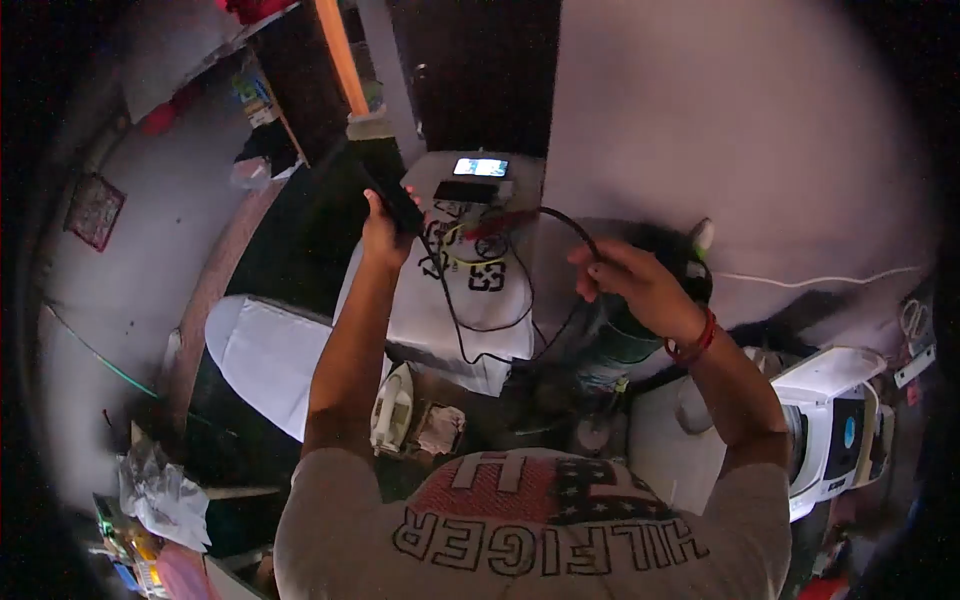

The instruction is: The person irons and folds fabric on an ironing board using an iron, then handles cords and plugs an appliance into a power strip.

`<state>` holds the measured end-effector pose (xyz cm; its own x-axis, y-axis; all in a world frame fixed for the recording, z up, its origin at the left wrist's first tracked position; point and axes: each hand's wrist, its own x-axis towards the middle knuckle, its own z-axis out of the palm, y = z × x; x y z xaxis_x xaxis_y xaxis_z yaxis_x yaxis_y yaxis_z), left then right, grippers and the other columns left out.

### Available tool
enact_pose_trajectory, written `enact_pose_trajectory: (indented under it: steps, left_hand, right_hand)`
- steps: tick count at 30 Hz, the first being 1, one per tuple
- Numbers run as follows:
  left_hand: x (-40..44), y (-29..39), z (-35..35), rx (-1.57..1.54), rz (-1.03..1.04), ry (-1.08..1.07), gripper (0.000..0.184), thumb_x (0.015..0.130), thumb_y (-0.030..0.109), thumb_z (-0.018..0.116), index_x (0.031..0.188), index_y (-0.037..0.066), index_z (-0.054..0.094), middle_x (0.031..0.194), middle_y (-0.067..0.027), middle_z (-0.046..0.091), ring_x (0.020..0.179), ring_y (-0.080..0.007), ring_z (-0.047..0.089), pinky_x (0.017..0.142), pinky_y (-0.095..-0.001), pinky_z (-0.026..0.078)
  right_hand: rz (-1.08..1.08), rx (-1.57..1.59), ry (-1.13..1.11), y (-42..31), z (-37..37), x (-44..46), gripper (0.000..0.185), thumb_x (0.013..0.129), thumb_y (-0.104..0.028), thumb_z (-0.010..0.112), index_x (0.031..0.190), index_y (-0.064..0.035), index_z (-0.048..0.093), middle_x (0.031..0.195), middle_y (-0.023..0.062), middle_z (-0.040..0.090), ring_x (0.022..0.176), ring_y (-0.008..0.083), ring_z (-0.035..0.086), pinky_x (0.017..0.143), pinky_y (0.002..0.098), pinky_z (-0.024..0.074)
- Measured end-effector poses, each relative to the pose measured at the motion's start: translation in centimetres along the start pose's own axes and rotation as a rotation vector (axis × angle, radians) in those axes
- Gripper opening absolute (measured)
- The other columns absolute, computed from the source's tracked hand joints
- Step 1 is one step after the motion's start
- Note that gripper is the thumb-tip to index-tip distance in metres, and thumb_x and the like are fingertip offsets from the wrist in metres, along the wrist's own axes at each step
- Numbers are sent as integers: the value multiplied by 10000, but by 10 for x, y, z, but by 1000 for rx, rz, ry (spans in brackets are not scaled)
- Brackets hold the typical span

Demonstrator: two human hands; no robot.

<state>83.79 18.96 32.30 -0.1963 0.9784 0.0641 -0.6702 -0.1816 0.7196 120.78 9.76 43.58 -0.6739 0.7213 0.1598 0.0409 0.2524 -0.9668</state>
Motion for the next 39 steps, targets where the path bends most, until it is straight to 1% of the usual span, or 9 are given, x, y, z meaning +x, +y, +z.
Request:
enact_pose_trajectory:
  steps: [3,7,19,22,28,30,33,38,39]
  left_hand:
    - [22,-8,-46,-202,12,235,564,887,569,328,1059,61,502,906,-105,535,817,-257,520,748,-403,444]
    - [0,-8,-69,-423,-119,88,436,879,501,422,1027,96,486,954,-109,528,788,-226,507,741,-366,435]
    - [-147,120,-36,-313,178,-69,440,920,386,434,1182,32,434,1046,-142,551,773,-189,512,629,-264,443]
    - [-183,152,-39,-481,182,-21,418,925,329,445,1189,7,417,1051,-167,536,774,-200,505,634,-271,444]
    - [-237,182,38,-706,215,-269,430,945,200,404,1296,-14,279,1129,-166,397,854,-183,433,726,-299,445]
    - [-236,189,45,-708,224,-326,429,947,178,386,1309,-11,257,1156,-169,376,861,-194,443,747,-319,448]
    - [-222,224,28,-658,339,-343,415,934,151,384,1288,-37,278,1133,-211,398,901,-250,467,799,-353,443]
    - [-175,269,-25,-437,480,-242,411,929,188,358,1237,-84,334,1089,-238,417,940,-297,444,819,-390,432]
    - [-164,278,-41,-464,450,-257,419,927,201,354,1231,-88,339,1088,-237,415,947,-304,440,819,-398,429]
  right_hand:
    - [-3,-33,-11,14,9,10,231,924,-103,443,1113,-5,532,833,33,562,768,112,523,737,262,429]
    - [11,20,-23,53,24,34,246,929,-124,449,1125,0,532,837,30,563,768,109,525,739,257,433]
    - [281,324,25,167,91,150,251,913,-165,498,1126,-36,531,937,46,572,836,109,542,718,257,455]
    - [280,325,-86,172,101,153,272,880,-109,510,1141,-35,501,989,52,566,803,100,537,688,253,462]
    - [110,309,-424,147,183,108,275,900,-278,495,1094,-83,507,971,31,528,795,119,516,669,245,448]
    - [279,188,-650,117,197,91,451,821,-58,503,1256,-28,390,1183,57,508,830,115,509,680,253,450]
    - [-101,196,-696,169,221,61,359,880,-237,492,1187,-57,449,1101,38,545,848,150,555,686,294,475]
    - [589,-44,-500,69,137,12,391,880,-175,506,1248,-58,445,1113,106,535,971,172,523,765,270,441]
    - [468,-135,-494,75,124,5,371,882,-188,510,1225,-54,462,1122,111,534,972,172,526,772,279,444]
